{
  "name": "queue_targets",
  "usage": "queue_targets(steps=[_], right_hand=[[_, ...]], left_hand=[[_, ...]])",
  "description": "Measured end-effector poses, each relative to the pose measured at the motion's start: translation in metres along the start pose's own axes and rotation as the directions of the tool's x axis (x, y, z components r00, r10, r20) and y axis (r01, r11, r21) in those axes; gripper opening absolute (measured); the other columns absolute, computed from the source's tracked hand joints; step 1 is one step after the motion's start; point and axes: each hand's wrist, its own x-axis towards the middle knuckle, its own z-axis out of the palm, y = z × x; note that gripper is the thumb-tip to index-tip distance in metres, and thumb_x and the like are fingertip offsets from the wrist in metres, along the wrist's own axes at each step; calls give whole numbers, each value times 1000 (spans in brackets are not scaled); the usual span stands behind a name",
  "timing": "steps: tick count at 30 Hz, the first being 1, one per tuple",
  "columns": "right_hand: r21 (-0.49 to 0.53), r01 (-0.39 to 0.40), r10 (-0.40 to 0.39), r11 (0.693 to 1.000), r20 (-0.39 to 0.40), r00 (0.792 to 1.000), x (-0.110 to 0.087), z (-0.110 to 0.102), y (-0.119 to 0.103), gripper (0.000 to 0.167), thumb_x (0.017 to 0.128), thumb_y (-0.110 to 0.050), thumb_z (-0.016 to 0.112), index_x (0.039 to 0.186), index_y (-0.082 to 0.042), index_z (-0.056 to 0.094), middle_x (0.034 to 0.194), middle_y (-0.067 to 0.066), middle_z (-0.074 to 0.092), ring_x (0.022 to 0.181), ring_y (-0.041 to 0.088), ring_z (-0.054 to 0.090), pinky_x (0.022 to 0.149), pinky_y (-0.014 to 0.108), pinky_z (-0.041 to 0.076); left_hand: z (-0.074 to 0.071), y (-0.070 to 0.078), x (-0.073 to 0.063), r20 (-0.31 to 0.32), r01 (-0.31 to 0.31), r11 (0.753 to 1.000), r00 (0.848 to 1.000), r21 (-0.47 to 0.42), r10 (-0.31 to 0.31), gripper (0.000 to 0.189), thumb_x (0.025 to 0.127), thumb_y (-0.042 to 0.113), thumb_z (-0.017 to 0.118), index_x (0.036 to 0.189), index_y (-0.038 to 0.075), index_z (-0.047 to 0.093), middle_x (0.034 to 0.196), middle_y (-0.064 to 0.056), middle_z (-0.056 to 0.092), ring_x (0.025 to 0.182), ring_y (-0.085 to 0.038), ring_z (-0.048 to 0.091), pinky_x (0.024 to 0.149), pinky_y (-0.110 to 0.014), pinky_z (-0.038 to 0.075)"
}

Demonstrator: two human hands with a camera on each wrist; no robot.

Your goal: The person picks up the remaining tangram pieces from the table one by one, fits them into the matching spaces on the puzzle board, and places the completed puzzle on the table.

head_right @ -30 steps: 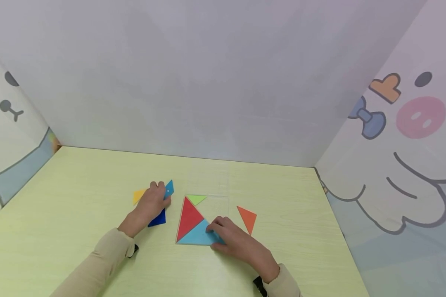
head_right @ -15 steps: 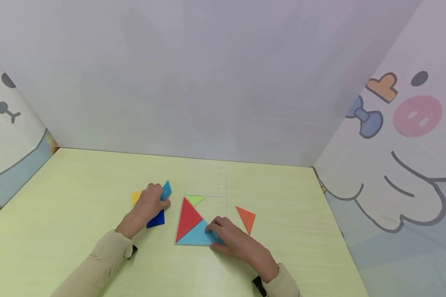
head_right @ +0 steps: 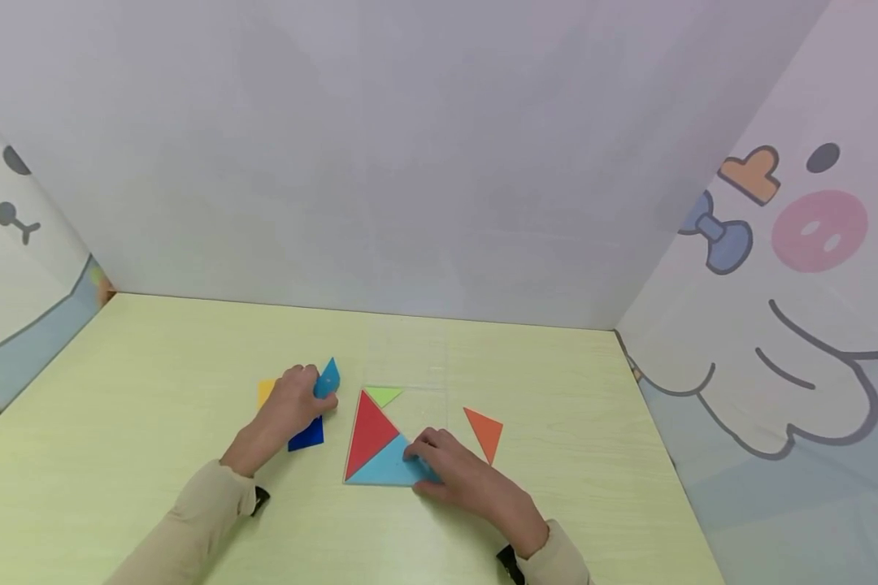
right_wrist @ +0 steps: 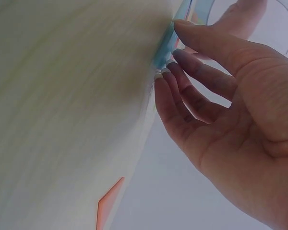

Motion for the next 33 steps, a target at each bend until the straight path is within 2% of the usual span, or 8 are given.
queue_targets(steps=[10,22,26,33], right_hand=[[2,-4,4,1000,1,1000,1,0,1,34,95,-18,76,125,-8,64,124,1,57,113,15,50,96,23,50],[14,-9,9,1000,15,1000,1,0,1,35,96,-19,75,126,-8,63,124,2,57,114,15,50,96,24,50],[4,-9,9,1000,16,1000,2,1,1,35,96,-19,75,127,-9,63,125,2,57,114,15,50,96,24,50],[-1,-21,21,1000,19,1000,3,1,1,35,95,-19,76,127,-9,64,125,1,57,114,14,50,97,24,50]], left_hand=[[4,10,-5,-39,-39,998,999,-48,37,23,87,10,73,87,-6,56,76,-11,50,68,-24,52,58,-30,45],[10,19,-16,-14,-29,991,1000,-127,28,25,85,10,77,93,-6,60,78,-8,52,74,-21,54,61,-30,48],[12,22,-17,-18,-34,991,999,-128,32,26,85,10,78,96,-6,61,79,-8,54,76,-21,55,64,-30,50],[12,29,-18,11,-11,988,1000,-152,13,30,84,11,78,101,-6,62,83,-10,56,78,-22,56,63,-30,51]])
